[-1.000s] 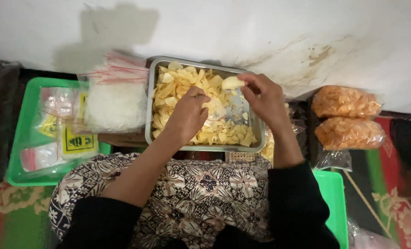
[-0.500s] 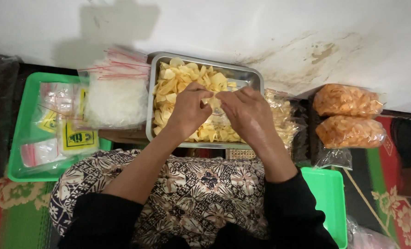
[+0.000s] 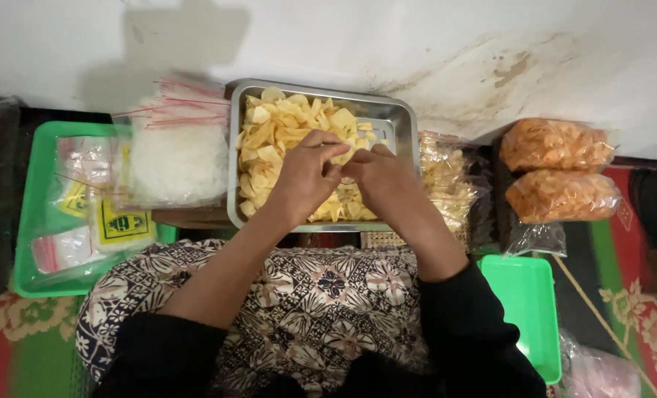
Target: Manually portioning potato chips into small plastic bags and sealing them with rubber bands.
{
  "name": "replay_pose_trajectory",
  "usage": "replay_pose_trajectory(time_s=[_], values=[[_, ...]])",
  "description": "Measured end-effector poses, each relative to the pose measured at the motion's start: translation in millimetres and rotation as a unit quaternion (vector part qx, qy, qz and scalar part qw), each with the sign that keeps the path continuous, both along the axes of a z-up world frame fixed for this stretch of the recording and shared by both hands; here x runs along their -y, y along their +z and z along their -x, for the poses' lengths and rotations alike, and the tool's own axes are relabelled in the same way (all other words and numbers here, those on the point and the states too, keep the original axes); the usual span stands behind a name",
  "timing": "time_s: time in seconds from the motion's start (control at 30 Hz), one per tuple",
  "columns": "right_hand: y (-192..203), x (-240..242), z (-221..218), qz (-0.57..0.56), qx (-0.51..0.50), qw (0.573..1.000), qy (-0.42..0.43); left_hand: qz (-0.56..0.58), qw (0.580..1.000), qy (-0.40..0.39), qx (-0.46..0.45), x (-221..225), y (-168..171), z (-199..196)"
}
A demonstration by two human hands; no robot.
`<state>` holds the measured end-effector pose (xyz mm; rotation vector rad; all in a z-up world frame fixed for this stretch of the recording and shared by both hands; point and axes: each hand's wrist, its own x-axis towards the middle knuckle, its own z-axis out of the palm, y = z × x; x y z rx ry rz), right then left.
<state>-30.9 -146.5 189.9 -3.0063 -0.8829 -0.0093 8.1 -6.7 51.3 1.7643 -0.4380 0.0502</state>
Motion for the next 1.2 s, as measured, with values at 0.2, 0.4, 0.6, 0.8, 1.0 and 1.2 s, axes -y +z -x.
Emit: replay_pose_trajectory(time_s=[0.2, 0.4, 0.6, 0.8, 1.0, 1.2], values=[[-40.9, 69.3, -41.3, -0.332, -0.038, 0.943, -0.004, 0.013, 0.998, 0.043, 0.037, -9.7, -6.1, -12.9], [-116.2, 105.8, -65.2, 0.034, -0.289, 0.939, -0.185, 0.013, 0.998, 0.068, 0.011, -13.6, 2.3, -10.5], [-167.6, 94.5, -77.3, 0.103, -0.276, 0.944, -0.151, 0.034, 0.997, 0.057, -0.026, -12.5, 5.8, -10.5], [-211.3, 93.3, -79.2, -0.005, -0.283, 0.956, -0.077, 0.029, 0.997, 0.063, -0.029, -16.5, 2.0, -10.8], [-169.8, 63.9, -58.7, -0.063, -0.251, 0.960, -0.111, 0.033, 0.997, 0.067, -0.036, -13.5, 2.2, -10.5], [-234.5, 66.0, -73.2, -0.003, -0.241, 0.955, -0.171, 0.011, 0.997, 0.068, -0.023, -15.1, 1.8, -11.2]])
